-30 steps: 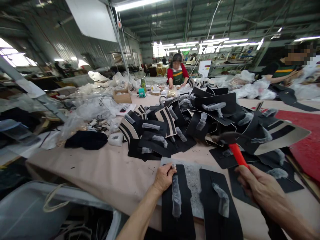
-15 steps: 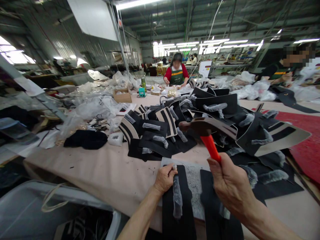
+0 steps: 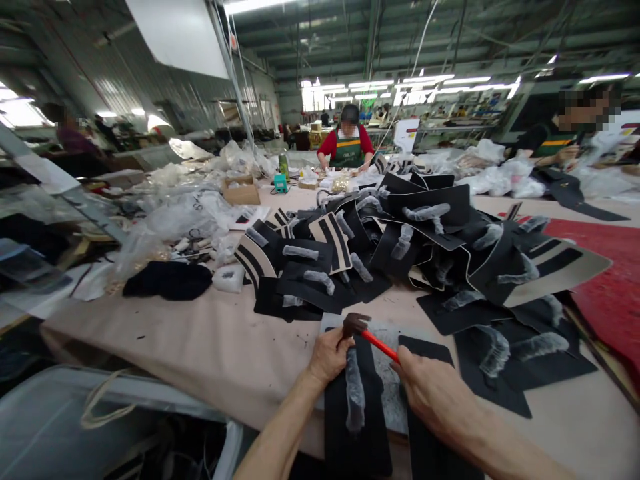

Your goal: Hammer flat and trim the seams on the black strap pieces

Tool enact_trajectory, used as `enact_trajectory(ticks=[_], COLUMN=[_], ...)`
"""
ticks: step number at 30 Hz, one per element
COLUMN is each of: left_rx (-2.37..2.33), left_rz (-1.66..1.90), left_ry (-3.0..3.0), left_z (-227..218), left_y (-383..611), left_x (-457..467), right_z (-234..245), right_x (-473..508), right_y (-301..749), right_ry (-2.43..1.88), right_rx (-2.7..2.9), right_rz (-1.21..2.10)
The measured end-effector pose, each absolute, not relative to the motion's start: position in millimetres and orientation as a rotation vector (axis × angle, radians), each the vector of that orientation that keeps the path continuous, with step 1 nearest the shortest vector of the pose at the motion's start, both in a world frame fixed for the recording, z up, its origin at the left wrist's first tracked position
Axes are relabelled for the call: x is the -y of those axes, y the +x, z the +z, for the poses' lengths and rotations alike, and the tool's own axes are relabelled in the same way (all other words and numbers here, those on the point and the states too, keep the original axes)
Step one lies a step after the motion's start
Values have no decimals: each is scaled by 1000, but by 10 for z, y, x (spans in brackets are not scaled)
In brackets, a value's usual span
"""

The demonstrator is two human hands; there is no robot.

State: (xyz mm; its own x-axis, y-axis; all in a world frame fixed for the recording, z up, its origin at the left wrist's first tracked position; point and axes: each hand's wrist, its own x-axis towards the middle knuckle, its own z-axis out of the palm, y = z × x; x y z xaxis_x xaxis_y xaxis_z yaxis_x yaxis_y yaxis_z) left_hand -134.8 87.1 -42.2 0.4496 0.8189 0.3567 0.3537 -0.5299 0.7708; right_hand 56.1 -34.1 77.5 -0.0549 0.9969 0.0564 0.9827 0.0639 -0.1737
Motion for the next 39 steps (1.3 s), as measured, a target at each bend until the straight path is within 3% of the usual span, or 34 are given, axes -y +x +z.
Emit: enact_trajectory(ticks=[7,11,16,19,23,29,34,39], left_rx=[-957,-979,-1005,-994,-1053,-1136,-1115,-1309], left_rz=[964,918,909,923,1072,1459,1408,1243], left_ry=[2086,2073,2069,2046,1627,812,941,1038], left_z=[-468,-501,-532,-573,-606,-299,-99,-333], left_y=[-1367,-1382,-1399,-1397,-1357,-1422,-1791,-2135], left_x=[-850,-858,-863,-846,-925,-1274,-1062,-491], right_z=[460,142,23,-33,-156,-107,37,73], right_x=[79,38,37,-42,-137,-203,-92,222], right_y=[608,476,210,80,32,48,22,-138], right_ry=[-2318,-2373,-2065,-1847,-1890,-1903,-1978,-2146], right_rx=[1804,1810,1977,2014,1969,2003,1918,1681], right_rz=[579,587,353,522,617,611,581,814])
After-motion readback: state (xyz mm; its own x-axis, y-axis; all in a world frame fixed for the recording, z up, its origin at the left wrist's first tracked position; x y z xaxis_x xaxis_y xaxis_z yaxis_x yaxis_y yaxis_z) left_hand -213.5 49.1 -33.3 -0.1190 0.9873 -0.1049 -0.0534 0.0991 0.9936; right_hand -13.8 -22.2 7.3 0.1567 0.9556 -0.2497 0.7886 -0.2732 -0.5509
